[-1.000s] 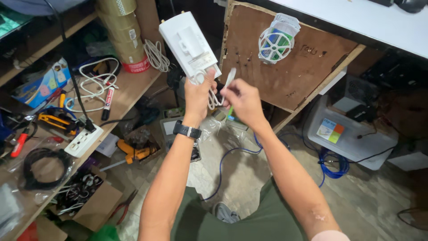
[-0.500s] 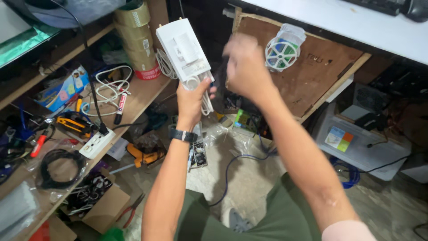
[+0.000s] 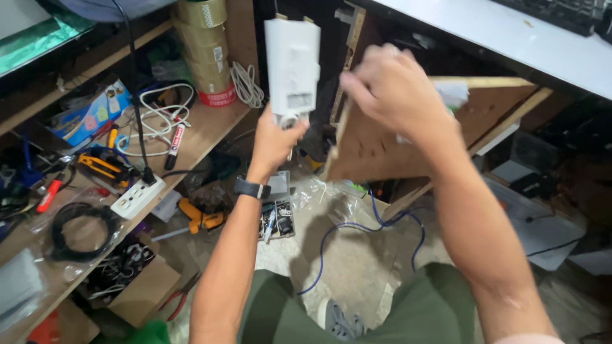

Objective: The person coils a white cable on the desk and wraps it with tape, then carries packaged items and a cup across the room to a shelf. They plug cables into a power strip, arrange packaged goods and boxes on the shelf, and sort through a pile of cables and adapters, lifting a bundle of cables at the end.

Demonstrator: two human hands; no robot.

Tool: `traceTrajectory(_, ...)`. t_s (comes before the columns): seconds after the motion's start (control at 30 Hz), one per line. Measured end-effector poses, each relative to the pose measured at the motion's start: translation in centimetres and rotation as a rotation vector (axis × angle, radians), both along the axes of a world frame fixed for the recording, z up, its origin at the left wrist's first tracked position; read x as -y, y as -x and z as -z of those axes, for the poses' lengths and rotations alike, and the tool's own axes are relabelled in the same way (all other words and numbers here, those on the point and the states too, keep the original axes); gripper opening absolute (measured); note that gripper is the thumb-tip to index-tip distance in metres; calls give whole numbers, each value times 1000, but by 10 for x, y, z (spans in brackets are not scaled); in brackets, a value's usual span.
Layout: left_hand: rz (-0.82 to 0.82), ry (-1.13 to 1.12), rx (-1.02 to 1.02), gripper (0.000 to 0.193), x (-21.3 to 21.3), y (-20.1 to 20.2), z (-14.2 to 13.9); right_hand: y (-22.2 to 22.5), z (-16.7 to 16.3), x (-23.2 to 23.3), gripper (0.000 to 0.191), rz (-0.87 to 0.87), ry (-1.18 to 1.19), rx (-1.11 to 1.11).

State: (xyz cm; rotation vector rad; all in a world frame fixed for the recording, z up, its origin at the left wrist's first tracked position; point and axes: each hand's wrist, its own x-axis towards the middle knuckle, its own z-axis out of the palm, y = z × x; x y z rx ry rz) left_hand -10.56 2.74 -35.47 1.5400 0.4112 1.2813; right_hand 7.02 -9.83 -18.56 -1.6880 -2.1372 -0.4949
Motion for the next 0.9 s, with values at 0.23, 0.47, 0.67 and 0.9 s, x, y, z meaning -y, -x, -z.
traceTrajectory(0.23, 128, -199, -8, 45, 18, -52, 38, -29, -49, 76, 56, 195, 864, -279)
traceTrajectory(0.47, 223, 230, -44, 47, 30, -119, 57, -37, -61, 63, 72, 742, 1155, -172)
traceTrajectory(0.67, 145, 133, -114, 43, 40, -147, 68, -40, -83, 18, 54, 721, 1035, 176)
traceTrajectory(0.9, 19, 10, -101, 53, 53, -160, 60, -15, -54, -59, 39, 781, 966, -201)
